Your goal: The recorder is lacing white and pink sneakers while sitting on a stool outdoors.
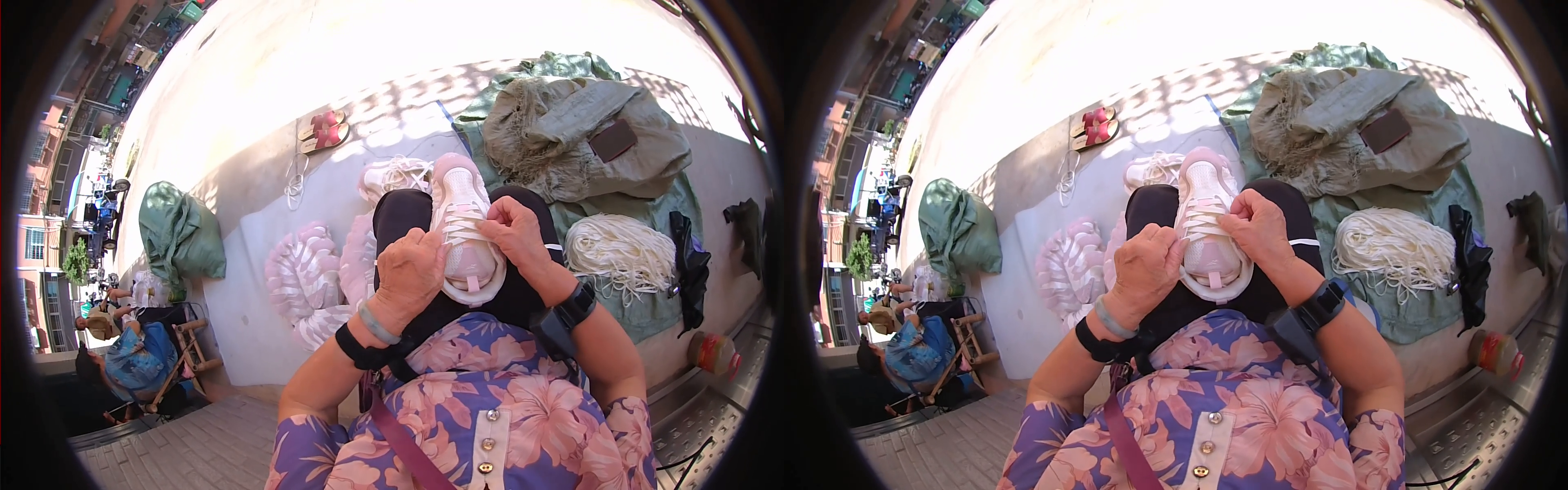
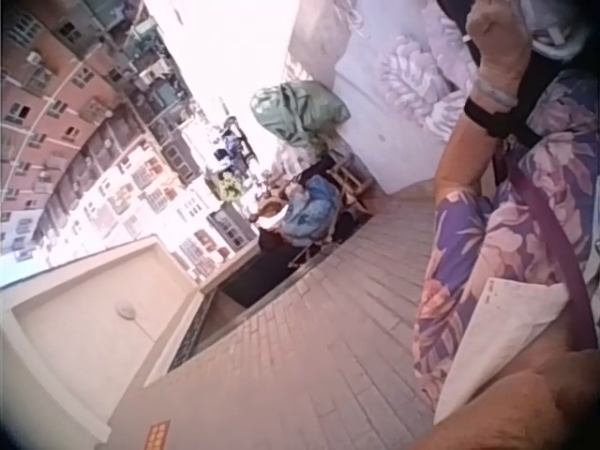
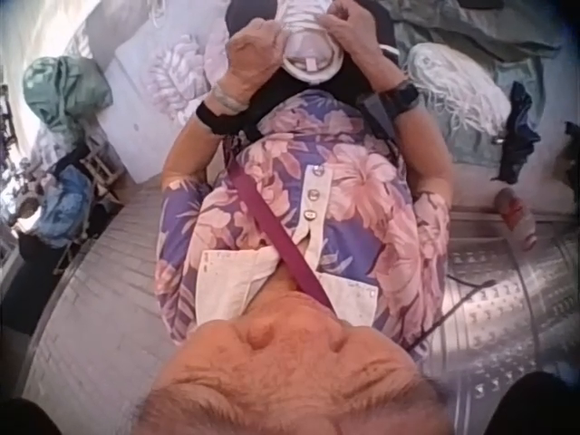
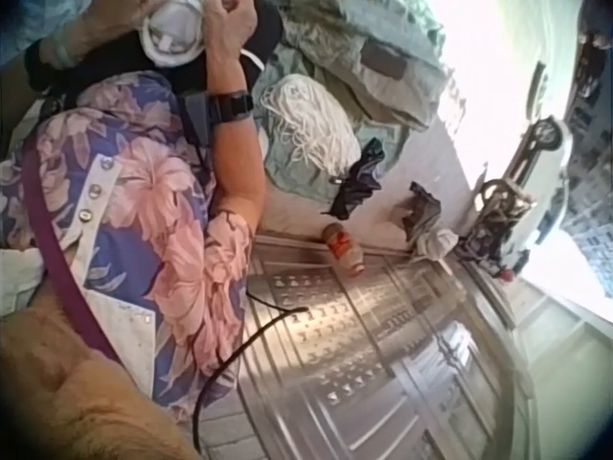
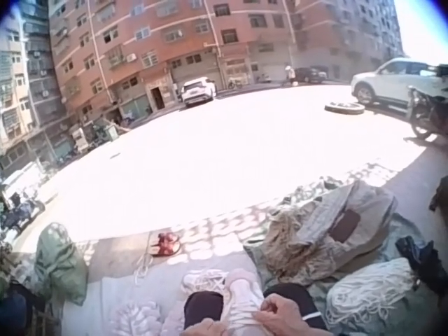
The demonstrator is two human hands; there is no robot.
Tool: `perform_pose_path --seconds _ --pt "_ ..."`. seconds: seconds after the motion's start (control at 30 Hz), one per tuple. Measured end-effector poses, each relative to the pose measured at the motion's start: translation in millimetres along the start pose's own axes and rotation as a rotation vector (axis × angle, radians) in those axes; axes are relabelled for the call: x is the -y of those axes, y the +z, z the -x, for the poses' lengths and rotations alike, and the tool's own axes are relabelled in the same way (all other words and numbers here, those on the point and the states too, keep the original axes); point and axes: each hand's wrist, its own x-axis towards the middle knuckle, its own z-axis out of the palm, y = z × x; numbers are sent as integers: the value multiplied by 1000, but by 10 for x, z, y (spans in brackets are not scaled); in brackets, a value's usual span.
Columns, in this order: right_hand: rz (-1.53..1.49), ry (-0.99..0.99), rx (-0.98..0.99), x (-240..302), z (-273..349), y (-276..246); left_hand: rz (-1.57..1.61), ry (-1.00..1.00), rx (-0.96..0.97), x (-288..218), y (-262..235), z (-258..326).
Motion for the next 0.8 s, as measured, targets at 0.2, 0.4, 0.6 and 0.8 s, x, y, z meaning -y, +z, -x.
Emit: perform_pose_path --seconds 0.2,0.4,0.6,0.8 --pt "-44 4 -2 -17 27 -22 76 -5 46 66 -363 120" --pt "-245 32 128 59 94 -106 106 -132 150 418 -662 377" --pt "414 -235 111 241 282 -255 270 -202 185 352 -585 312" --pt "521 -338 -19 124 351 -418 283 -261 232 447 -580 331"
